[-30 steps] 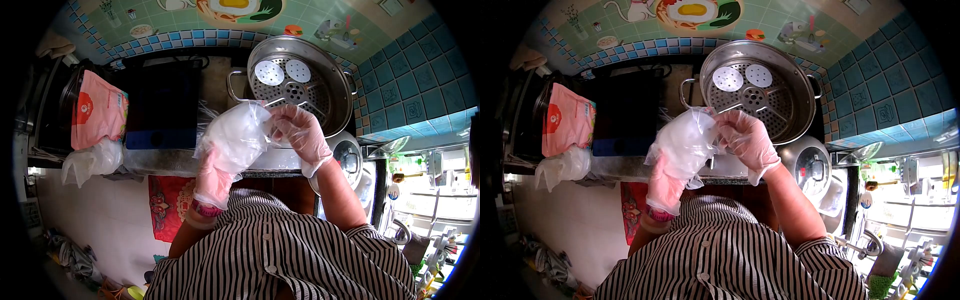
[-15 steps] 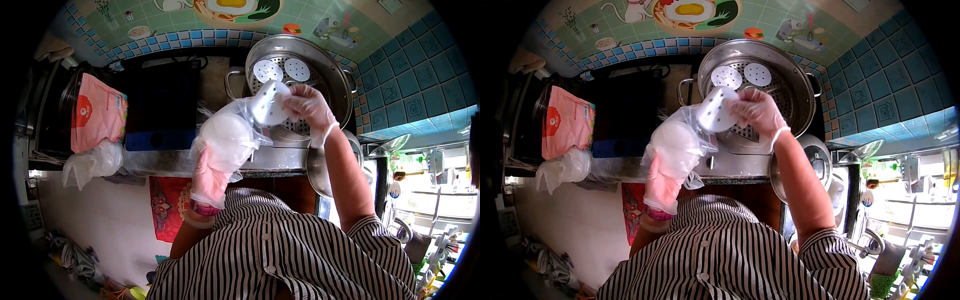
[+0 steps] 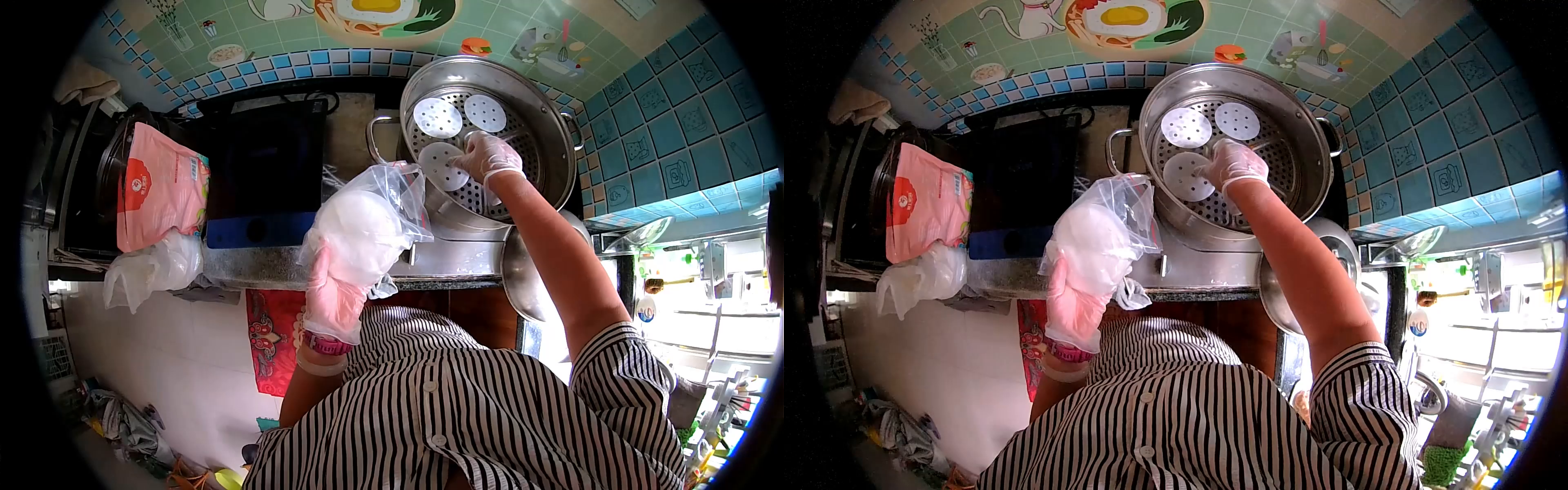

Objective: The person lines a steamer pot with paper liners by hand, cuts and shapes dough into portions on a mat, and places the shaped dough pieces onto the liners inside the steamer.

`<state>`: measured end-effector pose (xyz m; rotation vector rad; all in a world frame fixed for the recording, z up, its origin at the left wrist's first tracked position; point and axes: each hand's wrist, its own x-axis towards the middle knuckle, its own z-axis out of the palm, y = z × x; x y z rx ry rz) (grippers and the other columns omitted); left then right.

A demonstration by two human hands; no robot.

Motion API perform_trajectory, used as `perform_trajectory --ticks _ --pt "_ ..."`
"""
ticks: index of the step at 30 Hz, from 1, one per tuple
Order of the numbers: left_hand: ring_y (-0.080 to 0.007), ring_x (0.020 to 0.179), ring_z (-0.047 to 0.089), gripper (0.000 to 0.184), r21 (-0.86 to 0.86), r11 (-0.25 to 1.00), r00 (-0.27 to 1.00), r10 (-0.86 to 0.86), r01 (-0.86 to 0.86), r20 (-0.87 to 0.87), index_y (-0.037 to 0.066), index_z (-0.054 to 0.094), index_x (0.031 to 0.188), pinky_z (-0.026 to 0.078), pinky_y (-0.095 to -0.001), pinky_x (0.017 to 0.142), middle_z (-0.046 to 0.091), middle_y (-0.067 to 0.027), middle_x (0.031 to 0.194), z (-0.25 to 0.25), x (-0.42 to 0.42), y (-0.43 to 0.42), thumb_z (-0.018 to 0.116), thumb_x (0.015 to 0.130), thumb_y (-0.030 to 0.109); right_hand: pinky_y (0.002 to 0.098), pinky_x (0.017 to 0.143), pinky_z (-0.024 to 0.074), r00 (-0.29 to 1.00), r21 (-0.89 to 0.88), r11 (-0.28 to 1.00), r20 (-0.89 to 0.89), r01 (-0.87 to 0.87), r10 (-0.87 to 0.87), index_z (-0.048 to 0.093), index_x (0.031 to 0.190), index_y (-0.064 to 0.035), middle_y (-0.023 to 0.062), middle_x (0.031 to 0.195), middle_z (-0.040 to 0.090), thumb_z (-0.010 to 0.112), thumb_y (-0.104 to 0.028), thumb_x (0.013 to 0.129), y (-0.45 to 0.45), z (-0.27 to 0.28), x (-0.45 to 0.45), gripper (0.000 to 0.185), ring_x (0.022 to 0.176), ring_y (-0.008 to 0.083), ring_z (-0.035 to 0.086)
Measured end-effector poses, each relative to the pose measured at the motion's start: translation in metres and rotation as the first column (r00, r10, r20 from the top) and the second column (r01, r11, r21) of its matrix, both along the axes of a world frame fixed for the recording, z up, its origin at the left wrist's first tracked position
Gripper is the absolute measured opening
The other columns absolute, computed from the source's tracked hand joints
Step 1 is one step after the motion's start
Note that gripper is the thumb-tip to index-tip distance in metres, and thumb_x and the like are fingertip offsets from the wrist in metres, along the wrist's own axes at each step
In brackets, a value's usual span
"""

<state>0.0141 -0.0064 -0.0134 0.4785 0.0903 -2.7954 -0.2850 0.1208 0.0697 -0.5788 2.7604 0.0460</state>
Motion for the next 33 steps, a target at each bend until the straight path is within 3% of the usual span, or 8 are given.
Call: perform_trajectory --ticks 4,5,9,15,21,25,29,33 --pt "-0.0368 0.14 0.047 0.07 -0.073 0.997 1.0 -0.005 0.005 0.007 0.004 0.034 0.153 0.041 -0.0592 0.117 0.047 -0.0192 0.152 0.006 -0.001 0.001 0.068 0.098 0.03 0.0415 0.088 0.0536 0.977 -0.257 0.965 -0.213 -0.047 -0.009 0.07 0.113 -0.0085 0.0166 0.108 0.074 0.079 -0.045 0.084 0.003 0.022 0.013 0.047 0.102 0.0366 0.07" --pt "-0.0366 0.139 0.048 0.071 -0.068 0.998 1.0 -0.019 0.019 -0.012 0.003 0.035 0.153 0.041 -0.0591 0.116 0.047 -0.0189 0.152 0.009 -0.002 0.0 0.069 0.097 0.03 0.0372 0.085 0.0554 0.979 -0.368 0.926 -0.205 -0.083 0.006 0.071 0.109 -0.0053 0.0164 0.101 0.074 0.079 -0.04 0.085 0.004 0.034 0.025 0.043 0.095 0.0294 0.073" --pt "-0.0384 0.143 0.043 0.072 -0.001 1.0 0.998 -0.015 0.015 -0.061 0.005 0.031 0.156 0.039 -0.0606 0.117 0.041 -0.0191 0.157 0.011 -0.006 0.003 0.066 0.099 0.031 0.025 0.078 0.0535 0.851 -0.811 0.53 0.444 0.247 0.282 0.073 0.099 -0.0021 0.0034 0.09 0.073 0.077 -0.012 0.087 0.019 0.069 0.094 0.016 0.084 0.0068 0.064" --pt "-0.0347 0.14 0.048 0.065 -0.228 0.97 0.996 -0.069 0.081 0.058 0.001 0.037 0.153 0.039 -0.0563 0.118 0.047 -0.0185 0.152 -0.005 -0.01 0.013 0.066 0.098 0.021 0.0278 0.077 0.0545 0.821 -0.774 0.607 0.458 0.18 0.341 0.073 0.109 -0.0032 0.0023 0.085 0.071 0.074 -0.014 0.089 0.026 0.043 0.127 0.022 0.078 0.0084 0.064" --pt "-0.0326 0.132 0.056 0.059 -0.372 0.926 0.991 -0.019 0.068 0.135 -0.003 0.045 0.146 0.042 -0.054 0.116 0.057 -0.0178 0.143 0.002 -0.015 0.024 0.067 0.094 0.012 0.0374 0.067 0.054 0.977 -0.544 0.837 0.139 -0.059 0.16 0.069 0.097 -0.0055 0.0119 0.074 0.068 0.072 -0.023 0.086 0.012 0.06 0.14 0.021 0.068 0.0305 0.069" --pt "-0.0312 0.133 0.054 0.063 -0.358 0.932 0.997 -0.029 0.052 0.067 -0.003 0.039 0.15 0.047 -0.0496 0.112 0.053 -0.018 0.146 0.007 -0.017 0.027 0.066 0.093 0.006 0.0418 0.068 0.0547 0.981 -0.545 0.829 0.061 -0.121 0.184 0.071 0.1 -0.0061 0.0159 0.077 0.069 0.072 -0.023 0.084 0.018 0.045 0.137 0.023 0.073 0.0383 0.068" --pt "-0.0322 0.135 0.053 0.06 -0.265 0.962 0.992 -0.027 0.058 0.12 -0.001 0.042 0.148 0.046 -0.0517 0.113 0.053 -0.0177 0.146 0.014 -0.018 0.026 0.066 0.094 0.01 0.0391 0.072 0.0554 0.982 -0.605 0.789 0.06 -0.107 0.179 0.073 0.111 -0.0065 0.0176 0.082 0.071 0.071 -0.019 0.088 0.026 0.045 0.13 0.026 0.074 0.0333 0.071" --pt "-0.0343 0.137 0.051 0.061 -0.202 0.977 0.991 -0.038 0.064 0.13 0.0 0.042 0.149 0.043 -0.0544 0.115 0.051 -0.0185 0.148 0.014 -0.019 0.025 0.066 0.095 0.016 0.0324 0.074 0.0548 0.901 -0.739 0.63 0.411 0.239 0.14 0.071 0.118 -0.002 0.0126 0.085 0.072 0.07 -0.012 0.093 0.03 0.051 0.123 0.027 0.074 0.0194 0.068"
